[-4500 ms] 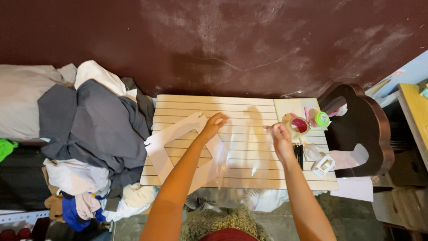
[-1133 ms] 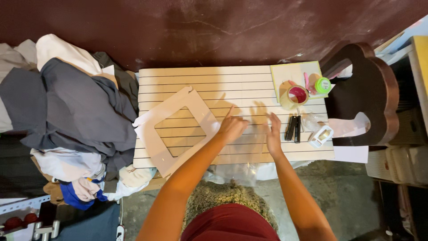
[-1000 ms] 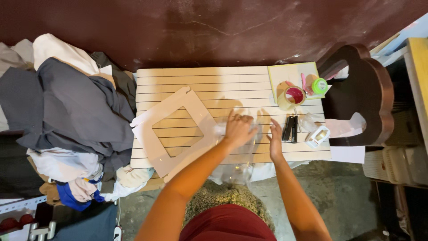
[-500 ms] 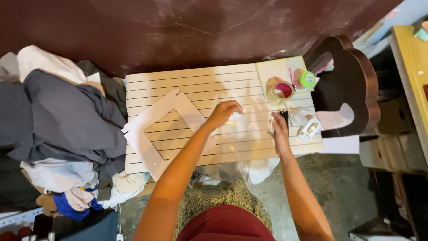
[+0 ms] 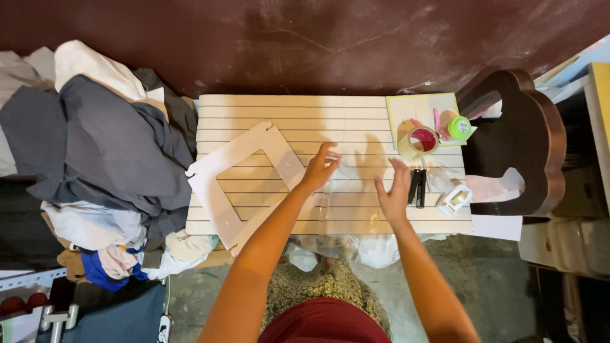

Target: The person places a boxed cake into a refrigerator and then assembles packaging by folding white cardboard frames and attaching clear plastic sheets at a table.

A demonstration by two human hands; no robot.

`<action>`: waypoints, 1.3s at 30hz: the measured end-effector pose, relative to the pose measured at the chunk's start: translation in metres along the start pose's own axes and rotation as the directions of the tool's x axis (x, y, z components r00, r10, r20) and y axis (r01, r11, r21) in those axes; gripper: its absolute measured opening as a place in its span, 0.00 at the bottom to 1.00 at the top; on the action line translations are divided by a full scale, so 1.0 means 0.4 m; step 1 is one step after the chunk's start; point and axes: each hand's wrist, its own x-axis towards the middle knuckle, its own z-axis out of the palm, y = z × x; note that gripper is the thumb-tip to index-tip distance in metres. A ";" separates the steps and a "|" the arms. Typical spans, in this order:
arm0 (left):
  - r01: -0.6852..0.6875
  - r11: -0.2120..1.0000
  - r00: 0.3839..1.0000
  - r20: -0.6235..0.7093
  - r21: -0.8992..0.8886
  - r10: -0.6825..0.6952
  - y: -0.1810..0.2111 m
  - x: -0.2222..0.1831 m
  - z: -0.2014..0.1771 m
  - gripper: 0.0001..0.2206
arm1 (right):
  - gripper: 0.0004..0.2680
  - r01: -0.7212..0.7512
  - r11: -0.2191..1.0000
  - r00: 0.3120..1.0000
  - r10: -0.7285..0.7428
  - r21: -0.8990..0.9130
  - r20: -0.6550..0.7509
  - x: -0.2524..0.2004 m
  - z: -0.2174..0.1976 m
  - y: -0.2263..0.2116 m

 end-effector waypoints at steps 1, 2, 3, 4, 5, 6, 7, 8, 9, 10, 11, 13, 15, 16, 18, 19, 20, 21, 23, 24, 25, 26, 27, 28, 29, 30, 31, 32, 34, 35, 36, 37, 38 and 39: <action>0.000 0.998 1.000 0.001 0.063 0.000 0.050 -0.007 0.000 0.19 | 0.18 0.050 0.997 0.997 -0.047 -0.062 0.053 0.032 -0.018 -0.020; 0.000 0.992 1.000 0.002 0.126 -0.001 0.097 -0.013 0.001 0.21 | 0.20 0.104 0.987 0.990 -0.091 -0.122 0.108 0.064 -0.027 -0.036; 0.049 0.977 0.997 0.043 0.208 -0.059 0.136 -0.015 -0.001 0.20 | 0.20 0.142 0.975 0.975 -0.108 -0.172 0.194 0.094 -0.027 -0.046; 0.092 0.952 0.989 0.080 0.291 -0.120 0.163 -0.014 0.000 0.20 | 0.20 0.184 0.959 0.953 -0.119 -0.218 0.280 0.118 -0.026 -0.048; 0.131 0.918 0.976 0.113 0.374 -0.185 0.172 -0.016 0.001 0.20 | 0.21 0.226 0.939 0.923 -0.122 -0.258 0.364 0.130 -0.024 -0.044; 0.074 0.953 0.990 0.090 0.293 -0.105 0.167 -0.020 0.005 0.19 | 0.20 0.213 0.941 0.910 -0.094 -0.262 0.403 0.135 -0.019 -0.035; 0.004 0.977 0.998 0.062 0.214 -0.018 0.154 -0.010 0.008 0.19 | 0.20 0.203 0.942 0.898 -0.070 -0.267 0.435 0.150 -0.010 -0.020; -0.070 0.988 0.997 0.028 0.135 0.067 0.136 0.002 0.010 0.18 | 0.20 0.192 0.943 0.884 -0.045 -0.273 0.466 0.161 -0.001 -0.003; -0.135 0.964 0.990 -0.004 0.231 0.139 0.117 0.007 0.009 0.16 | 0.18 0.181 0.955 0.885 -0.053 -0.237 0.463 0.162 0.006 0.012; -0.193 0.925 0.977 -0.028 0.327 0.213 0.100 0.012 0.007 0.14 | 0.16 0.170 0.965 0.886 -0.061 -0.200 0.459 0.163 0.013 0.026; -0.242 0.874 0.957 -0.043 0.422 0.286 0.087 0.011 0.004 0.12 | 0.15 0.156 0.975 0.888 -0.067 -0.160 0.456 0.159 0.020 0.036; -0.274 0.851 0.939 -0.067 0.447 0.337 0.072 -0.001 0.006 0.09 | 0.10 0.124 0.977 0.866 -0.023 -0.171 0.500 0.153 0.033 0.050; -0.181 0.880 0.971 -0.065 0.440 0.232 0.067 -0.006 0.009 0.08 | 0.08 0.096 0.981 0.853 0.007 -0.170 0.521 0.147 0.045 0.056; -0.068 0.905 0.994 -0.047 0.421 0.097 0.066 -0.002 0.012 0.09 | 0.08 0.083 0.983 0.853 0.015 -0.163 0.521 0.144 0.051 0.057; 0.052 0.917 0.999 -0.033 0.396 -0.043 0.062 0.002 0.016 0.09 | 0.08 0.060 0.984 0.843 0.039 -0.166 0.536 0.144 0.061 0.056; 0.056 0.920 0.998 -0.035 0.387 -0.046 0.059 0.003 0.018 0.09 | 0.08 0.045 0.983 0.835 0.062 -0.180 0.547 0.144 0.064 0.054; 0.060 0.924 0.998 -0.037 0.378 -0.049 0.057 0.005 0.018 0.09 | 0.08 0.030 0.980 0.826 0.085 -0.194 0.557 0.144 0.067 0.052; 0.044 0.936 0.999 -0.013 0.348 -0.042 0.056 0.009 0.017 0.09 | 0.06 0.053 0.989 0.856 0.025 -0.136 0.516 0.143 0.063 0.054; 0.018 0.958 0.999 0.032 0.286 -0.028 0.059 0.015 0.010 0.09 | 0.09 0.110 0.994 0.902 -0.090 -0.023 0.422 0.139 0.051 0.068; -0.046 0.936 0.999 0.040 0.349 0.035 0.064 0.010 0.007 0.10 | 0.10 0.032 0.998 0.953 -0.049 0.062 0.298 0.129 0.044 0.080; -0.116 0.905 0.993 0.056 0.410 0.102 0.074 0.012 0.002 0.10 | 0.13 -0.032 0.988 0.986 0.006 0.154 0.168 0.117 0.035 0.100; -0.184 0.865 0.983 0.076 0.467 0.169 0.087 0.012 0.000 0.10 | 0.15 -0.082 0.964 0.996 0.074 0.252 0.041 0.100 0.029 0.125; -0.216 0.806 0.975 0.072 0.551 0.212 0.106 0.017 0.011 0.10 | 0.15 -0.157 0.938 0.986 0.165 0.309 0.000 0.086 0.029 0.158; -0.242 0.739 0.964 0.071 0.629 0.255 0.127 0.020 0.029 0.10 | 0.15 -0.226 0.902 0.966 0.257 0.369 -0.035 0.068 0.033 0.193; -0.255 0.668 0.955 0.073 0.699 0.288 0.148 0.010 0.051 0.10 | 0.15 -0.296 0.854 0.934 0.352 0.427 -0.056 0.035 0.041 0.221; -0.228 0.644 0.965 0.084 0.730 0.247 0.169 0.010 0.073 0.12 | 0.15 -0.397 0.813 0.901 0.435 0.427 0.010 0.001 0.057 0.243; -0.207 0.619 0.973 0.096 0.758 0.209 0.192 0.019 0.106 0.14 | 0.16 -0.491 0.765 0.856 0.511 0.417 0.071 -0.028 0.067 0.262; -0.188 0.592 0.980 0.106 0.784 0.170 0.214 0.027 0.140 0.17 | 0.17 -0.580 0.709 0.802 0.583 0.402 0.130 -0.054 0.072 0.274; -0.154 0.509 0.988 0.133 0.847 0.079 0.249 0.052 0.206 0.22 | 0.19 -0.619 0.594 0.763 0.609 0.513 0.216 -0.081 0.086 0.274; -0.144 0.462 0.988 0.151 0.875 0.023 0.255 0.053 0.242 0.24 | 0.20 -0.642 0.521 0.736 0.625 0.562 0.260 -0.107 0.088 0.263; -0.118 0.428 0.984 0.165 0.896 -0.072 0.255 0.058 0.284 0.24 | 0.20 -0.664 0.436 0.706 0.632 0.607 0.319 -0.127 0.084 0.252; -0.098 0.387 0.972 0.172 0.917 -0.162 0.251 0.071 0.323 0.24 | 0.20 -0.677 0.348 0.682 0.628 0.649 0.375 -0.134 0.083 0.241; -0.081 0.343 0.953 0.174 0.936 -0.250 0.240 0.084 0.354 0.25 | 0.20 -0.686 0.256 0.658 0.618 0.681 0.431 -0.138 0.080 0.230; -0.108 0.322 0.948 0.195 0.941 -0.253 0.224 0.097 0.374 0.19 | 0.20 -0.678 0.230 0.665 0.598 0.699 0.448 -0.142 0.066 0.220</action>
